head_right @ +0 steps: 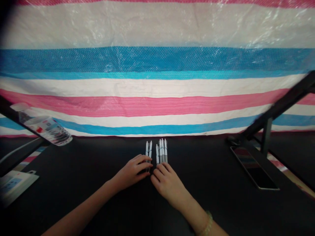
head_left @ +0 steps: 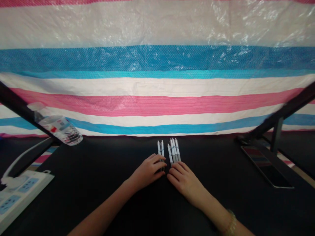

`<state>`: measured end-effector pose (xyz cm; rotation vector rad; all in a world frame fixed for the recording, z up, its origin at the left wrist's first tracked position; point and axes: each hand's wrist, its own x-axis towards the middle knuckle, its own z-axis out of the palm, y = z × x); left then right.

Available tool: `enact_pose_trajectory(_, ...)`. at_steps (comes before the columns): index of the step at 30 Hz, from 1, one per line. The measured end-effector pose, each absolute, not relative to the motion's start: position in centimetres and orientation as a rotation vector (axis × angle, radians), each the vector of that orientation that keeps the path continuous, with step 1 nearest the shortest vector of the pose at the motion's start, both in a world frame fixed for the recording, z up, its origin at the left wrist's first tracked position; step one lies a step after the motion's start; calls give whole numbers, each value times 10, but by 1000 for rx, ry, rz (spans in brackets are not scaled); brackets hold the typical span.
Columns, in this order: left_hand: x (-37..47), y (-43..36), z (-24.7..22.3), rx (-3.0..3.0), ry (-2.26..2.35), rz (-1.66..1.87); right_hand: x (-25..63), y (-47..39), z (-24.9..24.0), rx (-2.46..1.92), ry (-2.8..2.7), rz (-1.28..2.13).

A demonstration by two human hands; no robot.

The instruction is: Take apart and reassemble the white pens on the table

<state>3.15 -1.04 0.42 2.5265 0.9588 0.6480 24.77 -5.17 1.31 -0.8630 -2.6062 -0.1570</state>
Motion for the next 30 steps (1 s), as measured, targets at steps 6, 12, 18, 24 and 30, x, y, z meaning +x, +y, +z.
enact_pose_trajectory(6, 30, -23, 15, 2409, 1065, 666, 257, -58, 26, -782, -2311, 50)
enact_pose_trajectory(12, 36, -51, 27, 1794, 1215, 928, 262, -65, 34, -1014, -1465, 343)
enact_pose_trajectory(18, 47, -63, 27, 956, 1003, 1008, 252, -72, 34, -1143, -1044, 931)
enact_pose_trajectory(24, 41, -73, 30, 873, 1089, 1170, 239, -78, 31, -1102, -979, 1398)
enact_pose_trajectory(30, 42, -78, 19, 858, 1068, 1195, 253, -79, 27, -1147, -1100, 1492)
